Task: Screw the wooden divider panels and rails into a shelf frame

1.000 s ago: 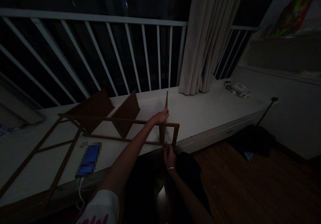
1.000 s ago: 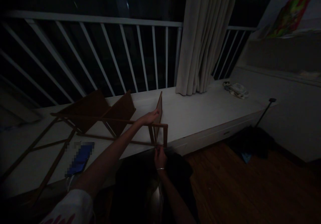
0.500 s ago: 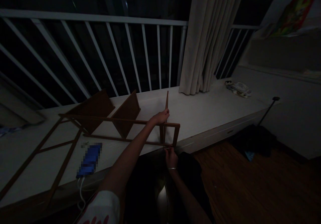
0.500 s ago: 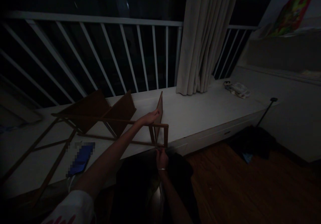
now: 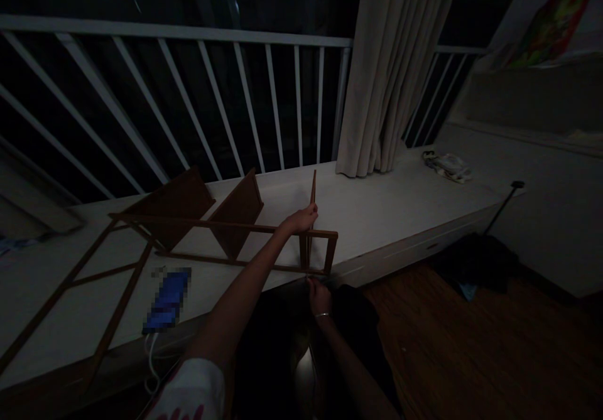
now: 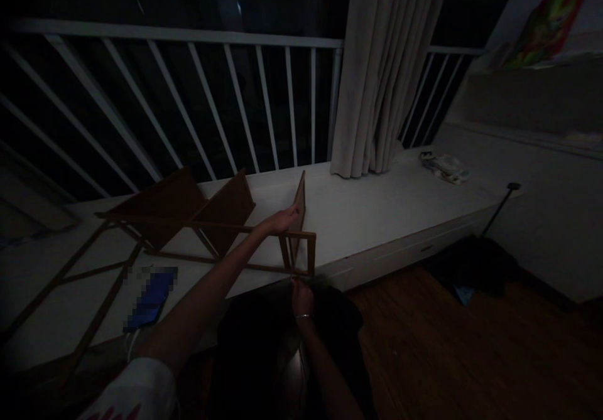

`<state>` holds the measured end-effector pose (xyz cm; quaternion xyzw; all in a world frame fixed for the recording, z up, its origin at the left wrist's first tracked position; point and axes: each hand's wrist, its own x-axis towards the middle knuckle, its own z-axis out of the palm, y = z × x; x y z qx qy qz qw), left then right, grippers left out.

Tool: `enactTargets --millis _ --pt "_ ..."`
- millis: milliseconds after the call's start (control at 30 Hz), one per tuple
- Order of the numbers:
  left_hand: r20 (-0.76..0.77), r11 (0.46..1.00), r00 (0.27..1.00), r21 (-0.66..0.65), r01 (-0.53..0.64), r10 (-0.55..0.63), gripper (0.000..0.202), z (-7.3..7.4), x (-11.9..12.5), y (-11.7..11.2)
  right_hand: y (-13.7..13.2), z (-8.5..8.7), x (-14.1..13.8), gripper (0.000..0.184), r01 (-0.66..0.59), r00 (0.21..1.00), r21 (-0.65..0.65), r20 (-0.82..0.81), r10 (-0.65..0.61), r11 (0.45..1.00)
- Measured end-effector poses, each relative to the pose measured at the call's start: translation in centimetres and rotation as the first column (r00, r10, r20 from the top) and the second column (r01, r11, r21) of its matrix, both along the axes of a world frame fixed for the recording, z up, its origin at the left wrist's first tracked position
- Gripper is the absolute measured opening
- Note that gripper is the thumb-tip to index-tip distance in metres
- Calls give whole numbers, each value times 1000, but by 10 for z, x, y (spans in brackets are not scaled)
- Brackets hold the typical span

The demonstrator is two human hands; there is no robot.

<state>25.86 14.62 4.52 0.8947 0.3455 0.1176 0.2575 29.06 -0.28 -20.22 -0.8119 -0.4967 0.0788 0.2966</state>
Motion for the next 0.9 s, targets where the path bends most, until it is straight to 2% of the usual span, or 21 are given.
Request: enactTargets --millis 167,433,700,900 --pt "1 1000 1000 -6 -2 2 26 1 0 -1 2 1 1 38 -42 998 40 -43 44 998" --pt "6 1000 1000 -1 7 -7 25 0 0 0 6 -3 -1 40 -38 986 118 -155 56 992" --pt "10 1000 1000 -13 13 -13 25 -1 1 1 5 2 -2 39 -96 985 231 -119 126 968" --pt "18 1000 1000 -29 -2 3 25 0 3 1 8 5 1 43 -55 986 148 -147 77 987"
